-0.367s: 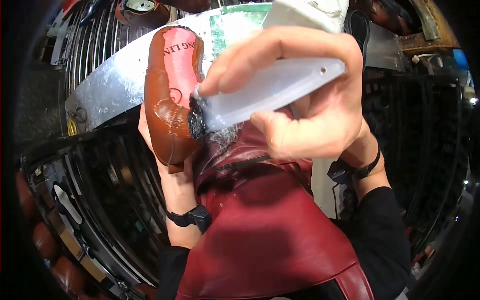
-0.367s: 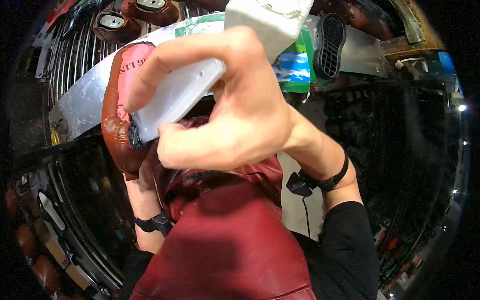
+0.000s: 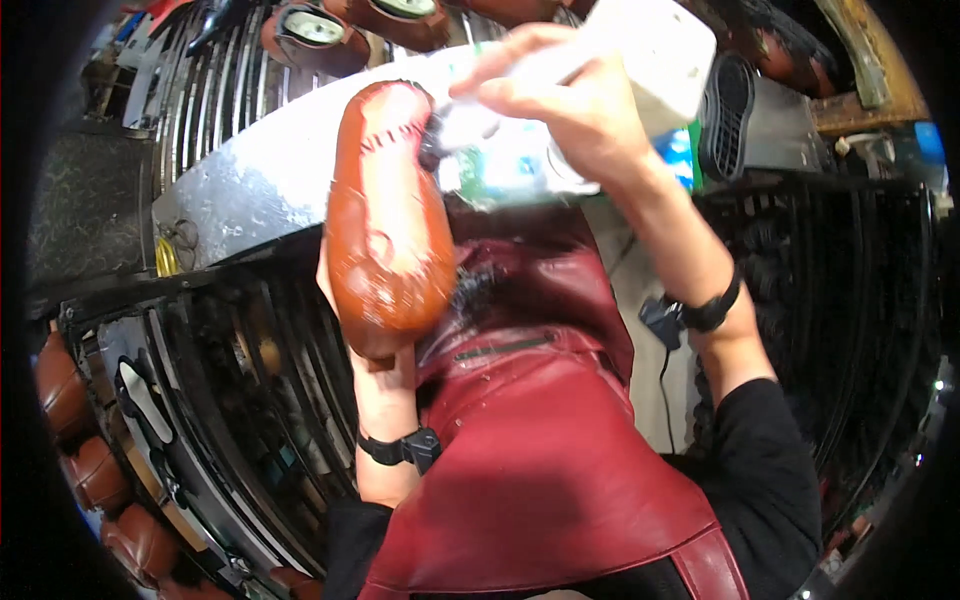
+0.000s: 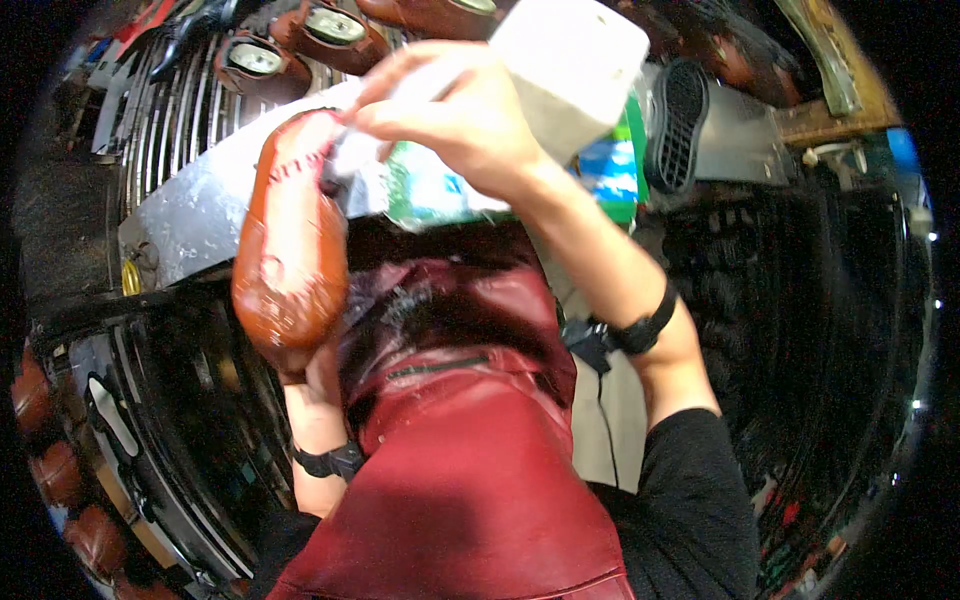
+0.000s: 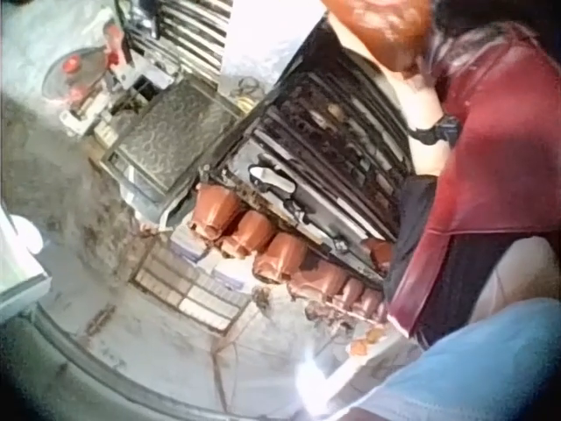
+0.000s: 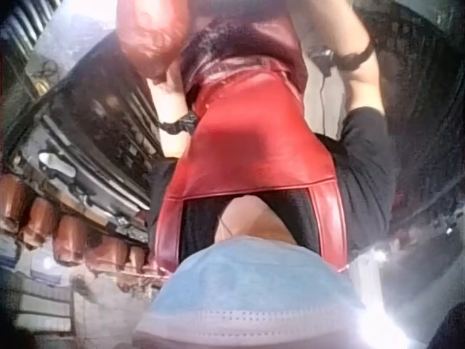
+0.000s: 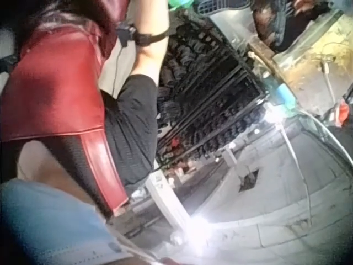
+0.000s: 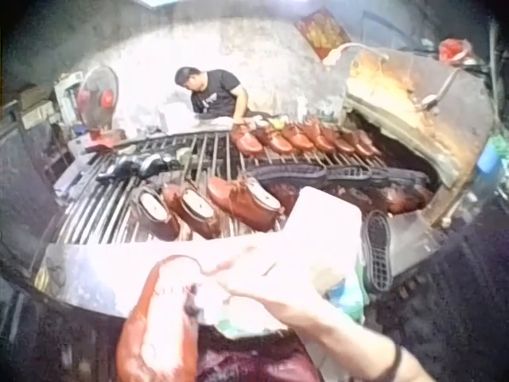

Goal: The recorder is applying a liquid adhesive or finish to the edges and soles of leather shoes using a small brush before placing them on a drying rack/conveyor.

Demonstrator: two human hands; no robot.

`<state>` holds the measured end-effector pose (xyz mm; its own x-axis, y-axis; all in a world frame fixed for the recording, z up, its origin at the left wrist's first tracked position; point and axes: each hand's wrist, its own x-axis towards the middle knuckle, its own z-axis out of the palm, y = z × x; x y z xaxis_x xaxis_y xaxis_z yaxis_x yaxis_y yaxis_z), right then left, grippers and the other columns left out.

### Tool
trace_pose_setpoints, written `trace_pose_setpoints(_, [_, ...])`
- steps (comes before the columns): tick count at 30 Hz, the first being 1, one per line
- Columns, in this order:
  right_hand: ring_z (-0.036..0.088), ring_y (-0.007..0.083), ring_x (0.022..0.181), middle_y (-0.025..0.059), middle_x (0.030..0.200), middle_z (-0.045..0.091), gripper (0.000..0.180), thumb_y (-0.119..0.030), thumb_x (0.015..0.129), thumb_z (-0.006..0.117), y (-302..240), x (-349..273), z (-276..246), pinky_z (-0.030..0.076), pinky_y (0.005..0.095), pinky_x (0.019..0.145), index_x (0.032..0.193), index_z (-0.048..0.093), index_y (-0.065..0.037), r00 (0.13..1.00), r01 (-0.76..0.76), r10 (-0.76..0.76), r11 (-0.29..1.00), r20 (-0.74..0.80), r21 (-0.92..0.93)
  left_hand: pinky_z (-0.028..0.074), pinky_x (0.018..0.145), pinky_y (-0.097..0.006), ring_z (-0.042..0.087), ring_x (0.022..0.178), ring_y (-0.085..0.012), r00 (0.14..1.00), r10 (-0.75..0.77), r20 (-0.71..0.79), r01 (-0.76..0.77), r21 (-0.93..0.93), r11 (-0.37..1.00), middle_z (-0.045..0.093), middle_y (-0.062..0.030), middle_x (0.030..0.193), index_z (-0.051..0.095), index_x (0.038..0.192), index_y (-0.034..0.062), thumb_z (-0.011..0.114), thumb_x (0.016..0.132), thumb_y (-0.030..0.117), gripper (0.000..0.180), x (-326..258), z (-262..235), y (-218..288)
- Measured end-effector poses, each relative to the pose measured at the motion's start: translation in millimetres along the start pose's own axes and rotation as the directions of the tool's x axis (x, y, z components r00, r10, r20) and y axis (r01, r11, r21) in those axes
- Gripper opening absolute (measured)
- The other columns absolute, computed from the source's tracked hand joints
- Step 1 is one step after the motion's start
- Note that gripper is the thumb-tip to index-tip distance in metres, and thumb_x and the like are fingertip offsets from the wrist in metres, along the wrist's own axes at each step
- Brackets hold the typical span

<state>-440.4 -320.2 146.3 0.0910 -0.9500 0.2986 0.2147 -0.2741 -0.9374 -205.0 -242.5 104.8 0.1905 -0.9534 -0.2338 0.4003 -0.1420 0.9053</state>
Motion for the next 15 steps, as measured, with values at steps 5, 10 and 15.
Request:
trace_pose_setpoints(5, [0.07,0.0232,0.06,0.017,0.085,0.073,0.017,-0.01,0.096,0.07,18.0,-50.6,58.0,0.058,0.0331,0.05,0.095,0.068,0.007,0.867,-0.202,0.352,0.896,-0.353,0.396,0.057,0.097,-0.039,0.071,0.104,-0.0218,0.988,-0.144,0.053,0.153,-0.411,0.899,0.071,-0.0104,0.117,0.065,0.125,-0.0002,0.059,0.1,0.017,0.03,35.0,-32.0,17.6])
trace_pose_setpoints(10, [0.072,0.0235,0.061,0.0177,0.088,0.076,0.021,-0.012,0.096,0.075,16.0,-47.3,58.9,0.06,0.0335,0.052,0.101,0.072,0.008,0.772,-0.13,0.459,0.791,-0.439,0.598,0.054,0.098,-0.036,0.07,0.101,-0.022,0.982,0.183,-0.038,-0.182,0.017,0.983,0.072,-0.0128,0.113,0.067,0.124,-0.0063,0.067,0.091,0.01,0.036,76.5,-68.6,45.0])
trace_pose_setpoints(15, [0.076,0.0304,0.085,0.0232,0.111,0.071,0.022,0.011,0.087,0.075,5.6,-33.8,40.2,0.066,0.0397,0.073,0.104,0.062,0.005,0.804,-0.108,0.446,0.759,-0.392,0.642,0.056,0.086,-0.033,0.071,0.091,-0.0194,0.889,0.451,-0.083,-0.404,0.32,0.857,0.074,-0.0129,0.104,0.07,0.11,-0.0083,0.077,0.086,0.008,0.03,212.0,-66.5,109.7])
